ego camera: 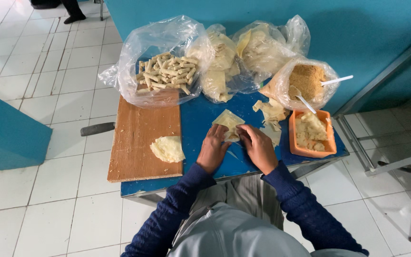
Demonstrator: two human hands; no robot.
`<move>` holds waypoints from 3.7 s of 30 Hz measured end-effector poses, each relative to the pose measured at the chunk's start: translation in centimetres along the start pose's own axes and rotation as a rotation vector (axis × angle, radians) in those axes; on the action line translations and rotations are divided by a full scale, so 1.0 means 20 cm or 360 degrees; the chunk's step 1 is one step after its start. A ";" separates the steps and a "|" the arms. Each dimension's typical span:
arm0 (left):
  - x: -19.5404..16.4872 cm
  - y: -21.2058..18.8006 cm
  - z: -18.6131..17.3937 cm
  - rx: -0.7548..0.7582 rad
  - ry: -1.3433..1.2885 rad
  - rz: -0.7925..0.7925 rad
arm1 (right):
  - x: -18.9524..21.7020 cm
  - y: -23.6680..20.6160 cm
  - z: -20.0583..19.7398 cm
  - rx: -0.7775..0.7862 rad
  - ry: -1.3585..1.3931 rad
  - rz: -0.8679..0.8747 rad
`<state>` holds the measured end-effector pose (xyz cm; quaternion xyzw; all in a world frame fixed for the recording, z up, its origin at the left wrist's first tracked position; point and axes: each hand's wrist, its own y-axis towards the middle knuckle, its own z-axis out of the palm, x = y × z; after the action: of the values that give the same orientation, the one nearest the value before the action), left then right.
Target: The person sits at a table and folds thin dough sheets one at a time into an accordion zigzag shape, pressing each fold by hand and placing the finished folded piece on the table. They occasionally reach into an orange container of filling and a bag of brown powder with a spoon while continuing to fold more sheets.
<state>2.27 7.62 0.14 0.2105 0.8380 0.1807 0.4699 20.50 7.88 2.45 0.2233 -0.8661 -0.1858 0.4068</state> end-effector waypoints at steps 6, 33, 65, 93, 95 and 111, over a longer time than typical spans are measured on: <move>0.00 0.02 0.00 -0.0006 0.0029 0.0013 | -0.04 0.01 0.00 0.0094 -0.0265 -0.0282; 0.10 0.13 0.01 0.0083 0.0051 0.0004 | -0.13 0.13 0.03 0.0203 -0.0267 -0.0433; 0.12 0.15 0.04 -0.0038 0.0199 0.0047 | -0.15 0.15 0.07 0.0111 -0.0349 -0.0437; -0.05 -0.10 -0.01 0.0128 0.0489 0.0101 | -0.21 0.33 0.07 0.0238 -0.0552 -0.0409; -0.04 -0.10 -0.01 0.0118 0.0534 0.0146 | -0.19 0.34 0.06 0.0250 -0.0349 -0.0428; -0.07 -0.08 -0.03 0.0121 0.0437 0.0092 | 0.05 0.85 0.07 0.0405 0.1068 0.0101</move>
<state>2.17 5.46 0.72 0.2255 0.8943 0.1892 0.3370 14.79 21.71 10.83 0.2938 -0.7070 0.0199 0.6430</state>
